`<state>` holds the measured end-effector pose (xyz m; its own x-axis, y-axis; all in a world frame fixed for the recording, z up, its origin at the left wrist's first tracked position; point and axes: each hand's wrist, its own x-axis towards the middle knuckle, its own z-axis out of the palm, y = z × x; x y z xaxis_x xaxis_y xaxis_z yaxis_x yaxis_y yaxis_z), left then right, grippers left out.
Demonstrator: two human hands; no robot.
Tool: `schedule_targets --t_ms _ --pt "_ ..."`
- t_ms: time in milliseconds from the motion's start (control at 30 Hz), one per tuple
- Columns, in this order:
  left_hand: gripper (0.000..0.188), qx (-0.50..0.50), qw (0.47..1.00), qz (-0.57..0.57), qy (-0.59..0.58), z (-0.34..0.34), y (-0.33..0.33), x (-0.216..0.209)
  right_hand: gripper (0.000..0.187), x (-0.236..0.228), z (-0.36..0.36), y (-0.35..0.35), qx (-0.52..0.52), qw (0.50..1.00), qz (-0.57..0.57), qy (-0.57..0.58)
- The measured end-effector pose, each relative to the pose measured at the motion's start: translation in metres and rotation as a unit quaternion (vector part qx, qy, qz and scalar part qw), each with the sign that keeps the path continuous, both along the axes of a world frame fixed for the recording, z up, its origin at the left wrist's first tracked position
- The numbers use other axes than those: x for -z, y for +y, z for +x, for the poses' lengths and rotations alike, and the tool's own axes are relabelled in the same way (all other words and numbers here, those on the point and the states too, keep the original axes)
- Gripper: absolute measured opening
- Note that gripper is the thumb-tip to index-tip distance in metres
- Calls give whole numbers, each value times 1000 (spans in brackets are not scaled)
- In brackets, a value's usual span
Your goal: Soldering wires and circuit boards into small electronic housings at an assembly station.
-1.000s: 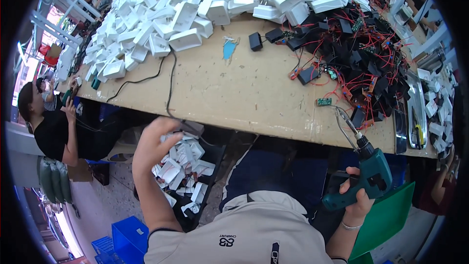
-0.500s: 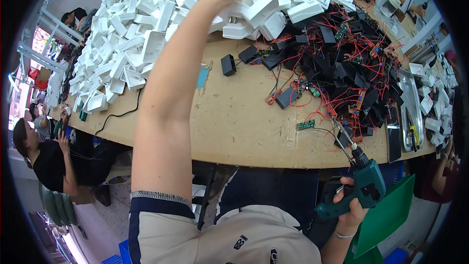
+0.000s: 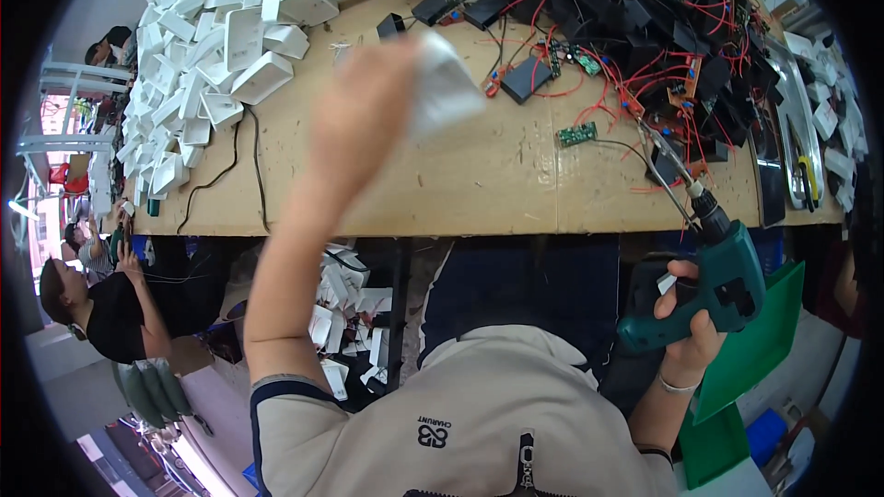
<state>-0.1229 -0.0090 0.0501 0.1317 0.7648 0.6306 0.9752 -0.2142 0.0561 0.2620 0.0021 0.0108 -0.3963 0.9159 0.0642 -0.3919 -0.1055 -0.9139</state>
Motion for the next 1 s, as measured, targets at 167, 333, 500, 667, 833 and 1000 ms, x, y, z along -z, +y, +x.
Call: schedule_targets --t_ms 167,333,500,667,833,1000 --pt "31 135 989 -34 -42 63 -2 42 65 -1 3 -10 -2 1000 3 1" --pt "24 189 979 -6 -79 58 12 27 65 -3 9 -18 10 1000 9 2" --pt "27 97 974 -40 -202 32 65 23 66 -5 8 -18 10 1000 16 0" --pt "29 -2 993 -108 -49 42 120 33 67 -7 4 -17 24 1000 9 -8" --pt "24 -31 847 -326 -418 40 129 25 67 -5 8 -14 38 999 8 -19" --pt "21 -2 831 -107 -547 10 100 7 67 -3 9 -7 35 999 7 -16"
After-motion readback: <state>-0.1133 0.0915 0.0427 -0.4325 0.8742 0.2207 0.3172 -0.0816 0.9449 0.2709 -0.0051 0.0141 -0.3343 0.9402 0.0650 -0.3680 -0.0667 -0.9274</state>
